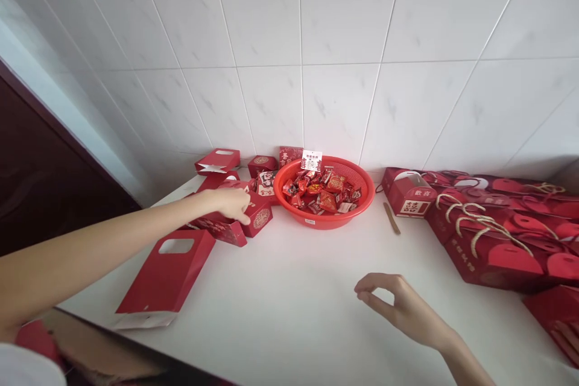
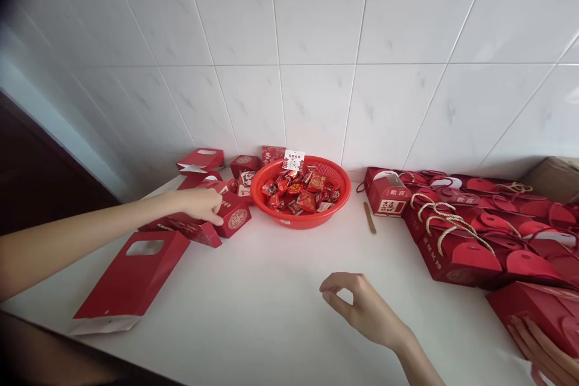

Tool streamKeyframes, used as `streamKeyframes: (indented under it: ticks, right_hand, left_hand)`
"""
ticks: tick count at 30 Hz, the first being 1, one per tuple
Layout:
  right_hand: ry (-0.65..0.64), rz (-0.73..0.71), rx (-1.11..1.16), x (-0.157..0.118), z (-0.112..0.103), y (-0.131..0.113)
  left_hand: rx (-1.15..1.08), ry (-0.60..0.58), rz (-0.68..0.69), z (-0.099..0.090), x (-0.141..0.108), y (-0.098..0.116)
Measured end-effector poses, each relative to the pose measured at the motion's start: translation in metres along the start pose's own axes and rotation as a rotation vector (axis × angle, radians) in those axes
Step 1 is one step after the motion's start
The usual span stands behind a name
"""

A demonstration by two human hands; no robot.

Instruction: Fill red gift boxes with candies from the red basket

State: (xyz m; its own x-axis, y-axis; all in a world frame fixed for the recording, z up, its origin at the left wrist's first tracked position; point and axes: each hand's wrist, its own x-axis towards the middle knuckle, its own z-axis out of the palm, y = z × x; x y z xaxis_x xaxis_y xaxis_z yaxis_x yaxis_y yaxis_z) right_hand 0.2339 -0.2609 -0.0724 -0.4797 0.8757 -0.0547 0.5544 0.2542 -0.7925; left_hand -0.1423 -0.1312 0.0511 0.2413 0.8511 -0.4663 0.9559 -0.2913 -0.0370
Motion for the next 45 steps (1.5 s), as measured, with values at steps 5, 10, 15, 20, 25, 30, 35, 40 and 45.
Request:
streamKeyframes:
  ticks: [5, 10, 15, 20, 25, 30, 35, 40, 45]
  right_hand:
    - [0.015, 0.011, -0.018, 0.000, 0.001, 0.002]
    - [0.007, 0.007, -0.001, 0.001, 0.001, 0.003]
    - [0.018, 0.002, 0.061, 0.003, 0.006, 0.006]
    - [0.071, 0.010, 0.230, 0.012, 0.015, 0.013]
    - [0.279, -0.062, 0.257, 0.017, 0.016, 0.014]
    - [0.400, -0.261, 0.105, 0.017, 0.018, 0.012]
    - [0.495, -0.316, -0.081, 0.019, 0.027, 0.013]
    - [0.498, -0.335, -0.214, 0.020, 0.026, 0.008]
    - [0.446, -0.309, -0.200, 0.023, 0.022, -0.001]
  left_hand:
    - [0.020, 0.049, -0.070, 0.015, 0.006, 0.010]
    - [-0.172, -0.008, -0.015, -0.005, 0.002, 0.020]
    - [-0.293, -0.178, 0.172, -0.040, -0.009, 0.055]
    - [-0.051, -0.110, 0.557, -0.035, -0.023, 0.118]
    - [0.516, 0.316, 0.853, 0.011, -0.029, 0.169]
    - [0.690, 0.530, 1.031, 0.045, -0.021, 0.177]
    - [0.648, 0.609, 1.059, 0.057, -0.013, 0.171]
    - [0.634, 0.594, 1.123, 0.055, -0.009, 0.170]
    - [0.465, 0.546, 1.119, 0.050, -0.003, 0.168]
